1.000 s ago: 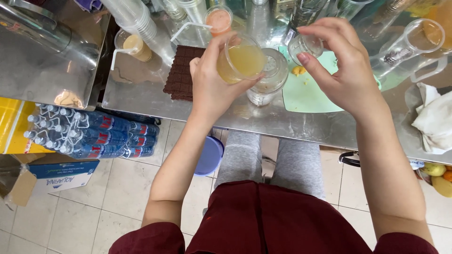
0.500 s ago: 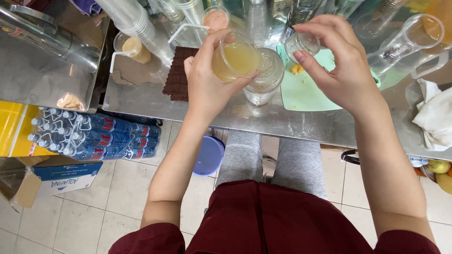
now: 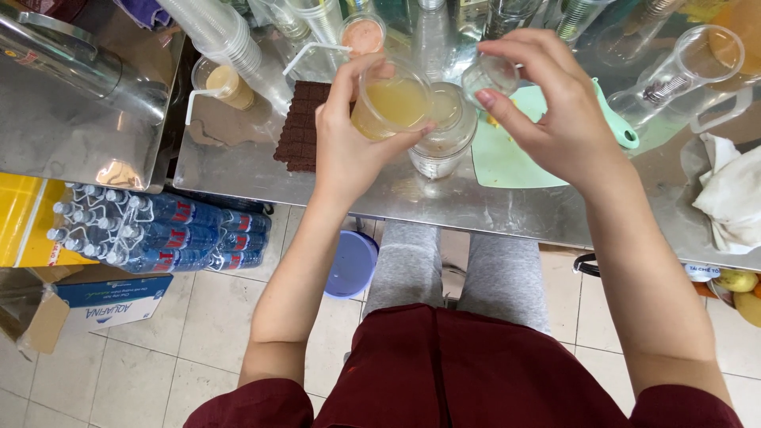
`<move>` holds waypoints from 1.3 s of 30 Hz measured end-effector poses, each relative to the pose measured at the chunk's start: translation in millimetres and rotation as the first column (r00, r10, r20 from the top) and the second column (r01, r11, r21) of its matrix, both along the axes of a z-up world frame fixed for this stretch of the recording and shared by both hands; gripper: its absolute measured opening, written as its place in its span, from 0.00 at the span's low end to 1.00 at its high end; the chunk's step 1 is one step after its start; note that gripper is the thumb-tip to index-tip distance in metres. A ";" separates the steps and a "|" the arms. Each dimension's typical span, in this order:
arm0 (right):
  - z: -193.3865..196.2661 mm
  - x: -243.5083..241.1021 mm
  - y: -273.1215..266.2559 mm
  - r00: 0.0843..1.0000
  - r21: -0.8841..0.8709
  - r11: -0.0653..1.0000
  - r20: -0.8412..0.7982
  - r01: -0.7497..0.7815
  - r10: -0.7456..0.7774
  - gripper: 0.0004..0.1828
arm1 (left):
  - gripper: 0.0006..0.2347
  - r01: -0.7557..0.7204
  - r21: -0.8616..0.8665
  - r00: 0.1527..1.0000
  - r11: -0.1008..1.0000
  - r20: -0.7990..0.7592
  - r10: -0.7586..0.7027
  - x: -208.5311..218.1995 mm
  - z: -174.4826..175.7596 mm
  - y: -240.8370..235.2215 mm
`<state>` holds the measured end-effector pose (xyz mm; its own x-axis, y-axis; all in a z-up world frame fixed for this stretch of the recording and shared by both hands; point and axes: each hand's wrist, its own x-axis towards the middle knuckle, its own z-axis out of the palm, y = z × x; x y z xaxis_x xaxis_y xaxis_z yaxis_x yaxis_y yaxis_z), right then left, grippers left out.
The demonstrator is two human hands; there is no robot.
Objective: The person pours a yellow liquid from a small plastic cup into a glass jar and then adds another ingredient from a small clear container.
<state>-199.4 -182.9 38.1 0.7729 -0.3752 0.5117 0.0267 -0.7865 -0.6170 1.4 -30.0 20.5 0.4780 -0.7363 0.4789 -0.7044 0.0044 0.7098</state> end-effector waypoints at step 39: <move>-6.2 33.4 5.7 0.965 -0.123 0.965 -0.154 -0.230 0.211 0.20 | 0.30 0.033 -0.309 0.887 0.950 -0.429 -0.170 -12.6 -56.1 51.8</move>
<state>-166.1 -177.2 32.0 0.8954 -0.1204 0.4286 0.1310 -0.8489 -0.5121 -11.2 21.8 -35.6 0.6205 -0.6562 0.4294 -0.2983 0.3089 0.9031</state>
